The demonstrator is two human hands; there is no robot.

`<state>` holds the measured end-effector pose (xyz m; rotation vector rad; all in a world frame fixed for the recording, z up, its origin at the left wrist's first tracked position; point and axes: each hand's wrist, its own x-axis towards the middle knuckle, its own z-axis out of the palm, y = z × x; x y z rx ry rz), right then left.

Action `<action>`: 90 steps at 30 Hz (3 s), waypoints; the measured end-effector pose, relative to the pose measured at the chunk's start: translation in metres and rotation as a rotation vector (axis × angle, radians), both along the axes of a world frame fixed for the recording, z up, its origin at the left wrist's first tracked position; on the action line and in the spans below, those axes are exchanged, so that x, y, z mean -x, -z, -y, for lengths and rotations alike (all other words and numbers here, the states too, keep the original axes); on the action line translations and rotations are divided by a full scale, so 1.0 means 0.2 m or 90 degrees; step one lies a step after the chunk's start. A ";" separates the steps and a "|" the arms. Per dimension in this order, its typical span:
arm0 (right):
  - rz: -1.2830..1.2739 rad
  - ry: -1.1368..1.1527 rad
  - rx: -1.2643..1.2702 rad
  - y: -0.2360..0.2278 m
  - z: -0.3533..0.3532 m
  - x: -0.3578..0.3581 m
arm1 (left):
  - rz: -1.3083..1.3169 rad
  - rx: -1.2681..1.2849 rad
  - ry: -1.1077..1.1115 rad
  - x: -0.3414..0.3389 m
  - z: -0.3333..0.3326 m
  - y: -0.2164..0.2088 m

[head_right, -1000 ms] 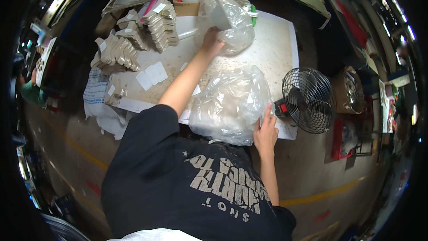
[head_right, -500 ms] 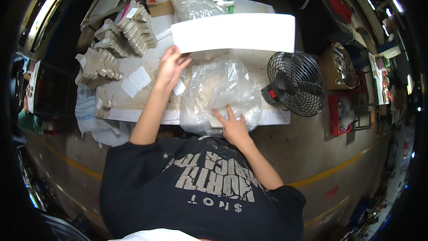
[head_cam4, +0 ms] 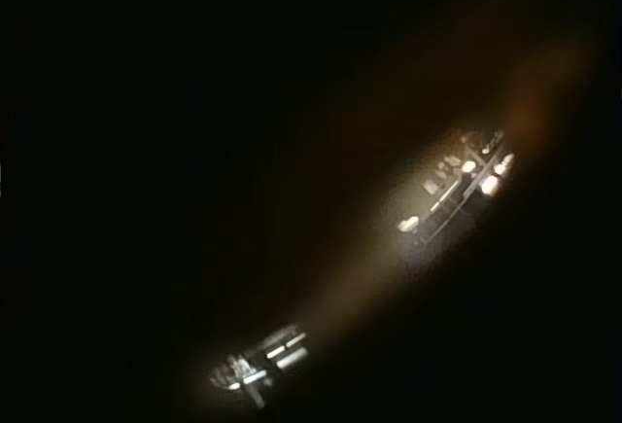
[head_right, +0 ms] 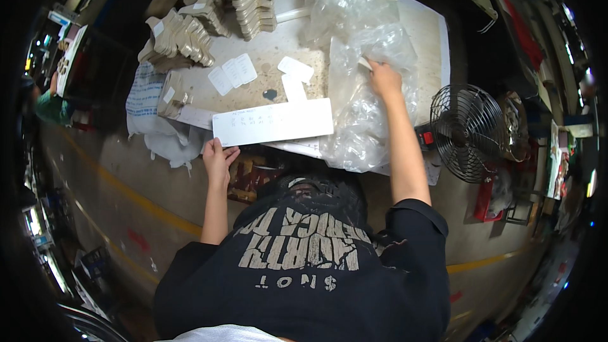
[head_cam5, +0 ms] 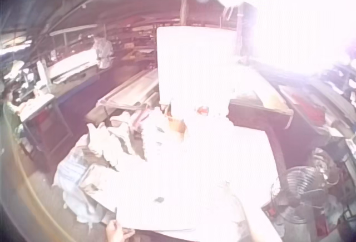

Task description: The person writes on a piece of paper, then places small rectangular objects into a plastic bag and seals it. The person handles multiple small items and a plastic bag on a cluttered work table.

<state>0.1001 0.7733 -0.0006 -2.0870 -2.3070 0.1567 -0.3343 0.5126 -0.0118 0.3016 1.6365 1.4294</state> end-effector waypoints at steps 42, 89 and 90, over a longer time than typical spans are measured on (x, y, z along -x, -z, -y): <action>-0.184 0.038 0.154 -0.11 0.40 0.08 | -0.921 -0.110 0.476 -0.28 -0.11 0.23; -0.380 -0.068 0.210 -0.30 0.75 0.34 | -0.817 -0.175 0.290 -0.16 -0.45 0.05; -0.394 -0.071 0.213 -0.30 0.75 0.37 | -0.819 -0.176 0.289 -0.13 -0.42 0.06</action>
